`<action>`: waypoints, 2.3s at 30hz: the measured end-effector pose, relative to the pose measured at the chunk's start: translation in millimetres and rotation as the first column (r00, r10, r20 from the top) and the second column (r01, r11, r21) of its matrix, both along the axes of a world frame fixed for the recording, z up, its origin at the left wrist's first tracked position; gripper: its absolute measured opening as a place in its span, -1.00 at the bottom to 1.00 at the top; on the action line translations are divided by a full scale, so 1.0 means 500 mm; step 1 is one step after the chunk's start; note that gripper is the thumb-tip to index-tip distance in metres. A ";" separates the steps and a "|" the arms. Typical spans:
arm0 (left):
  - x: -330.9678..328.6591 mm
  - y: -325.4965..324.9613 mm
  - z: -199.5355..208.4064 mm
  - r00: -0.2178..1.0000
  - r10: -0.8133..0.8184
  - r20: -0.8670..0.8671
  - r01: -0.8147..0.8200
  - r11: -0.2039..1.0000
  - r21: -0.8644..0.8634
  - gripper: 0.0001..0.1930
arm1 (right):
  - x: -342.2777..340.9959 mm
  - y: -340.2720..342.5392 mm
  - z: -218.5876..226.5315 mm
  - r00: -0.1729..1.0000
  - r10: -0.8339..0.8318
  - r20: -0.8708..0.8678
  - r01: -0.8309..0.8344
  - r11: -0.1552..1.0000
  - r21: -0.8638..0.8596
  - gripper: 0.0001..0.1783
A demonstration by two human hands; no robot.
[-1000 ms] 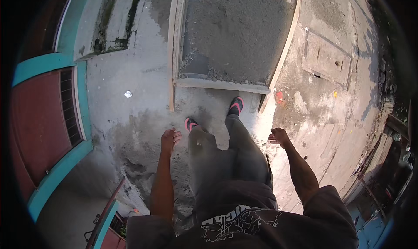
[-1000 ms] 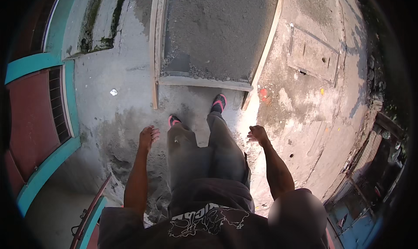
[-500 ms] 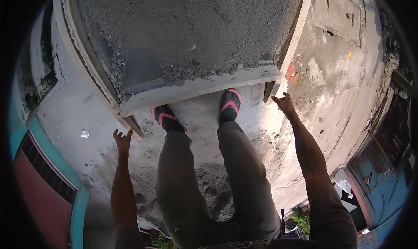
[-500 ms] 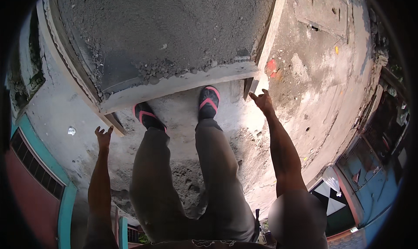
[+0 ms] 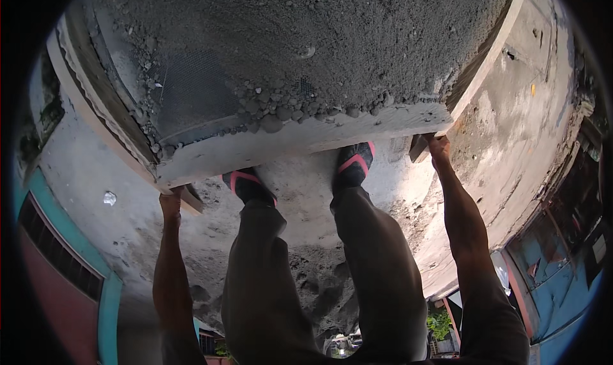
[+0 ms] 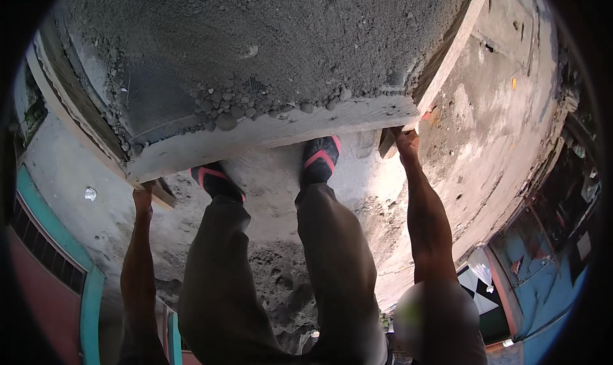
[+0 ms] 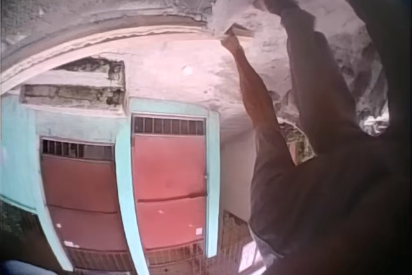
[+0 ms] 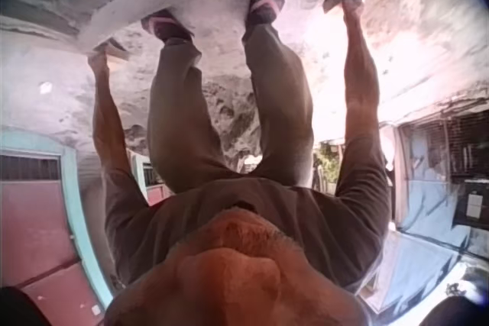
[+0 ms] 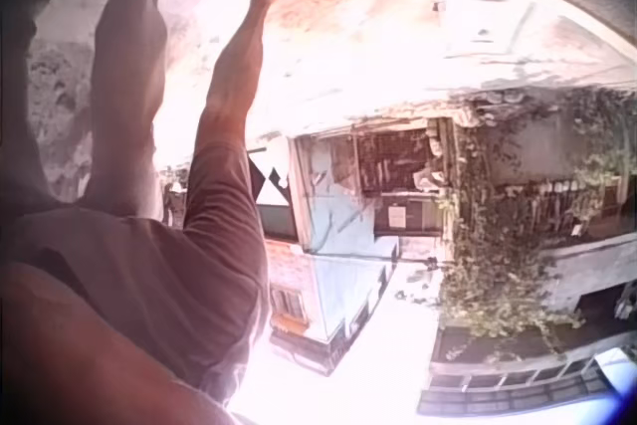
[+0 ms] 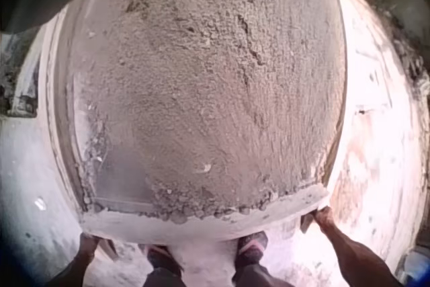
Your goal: The person uses a shovel to transfer a pile of concrete mix into a large wooden sieve frame held by a coworker. They repeatedly shake the sieve to separate fine material from larger chunks, then shovel the remaining coarse material back into the pile. The process is repeated multiple times to refine the concrete mix.
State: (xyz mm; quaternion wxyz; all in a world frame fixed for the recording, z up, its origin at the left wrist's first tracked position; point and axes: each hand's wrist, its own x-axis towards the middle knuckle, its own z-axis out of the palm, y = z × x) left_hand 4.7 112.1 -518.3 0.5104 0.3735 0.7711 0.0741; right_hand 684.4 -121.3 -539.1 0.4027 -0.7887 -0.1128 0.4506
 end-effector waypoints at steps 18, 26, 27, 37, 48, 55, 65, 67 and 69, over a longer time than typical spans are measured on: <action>0.042 -0.016 0.291 0.988 -0.094 -0.124 0.086 0.994 -0.067 -0.76 | 0.030 0.019 0.287 0.868 0.454 0.200 -0.385 0.871 -0.305 -0.65; 0.011 -0.096 0.351 0.930 -0.123 0.345 0.044 0.973 0.228 -0.77 | 0.144 -0.026 0.396 0.796 0.456 0.397 -0.378 0.888 -0.263 -0.70; -0.004 -0.124 0.378 0.944 -0.085 0.320 0.014 0.976 0.217 -0.77 | 0.090 0.041 0.485 0.860 0.449 0.243 -0.383 0.882 -0.274 -0.70; -0.050 -0.360 0.387 0.938 0.005 0.347 -0.045 0.993 0.106 -0.86 | 0.107 -0.331 0.387 -0.033 0.789 0.613 -0.474 0.528 -0.705 -0.59; -0.086 -0.407 0.414 0.975 0.103 0.197 -0.112 0.993 0.039 -0.82 | -0.052 -0.289 0.542 0.680 0.510 0.527 -0.224 0.828 -0.514 -0.49; -0.045 -0.002 0.645 0.981 -0.141 0.131 0.106 0.963 0.248 -0.68 | 0.037 0.106 0.754 0.431 0.568 0.702 -0.322 0.823 -0.468 -0.57; -0.070 -0.297 0.460 0.988 -0.064 0.143 0.030 0.974 0.227 -0.82 | -0.064 -0.225 0.605 0.601 0.467 0.648 -0.205 0.874 -0.440 -0.46; -0.137 -0.414 0.379 0.950 -0.003 0.312 -0.062 0.979 0.197 -0.85 | -0.095 -0.322 0.567 0.696 0.467 0.545 -0.194 0.853 -0.484 -0.45; -0.151 -0.481 0.356 0.956 0.101 0.276 -0.148 0.977 0.155 -0.86 | -0.138 -0.376 0.552 0.654 0.296 0.697 -0.222 0.955 -0.197 -0.43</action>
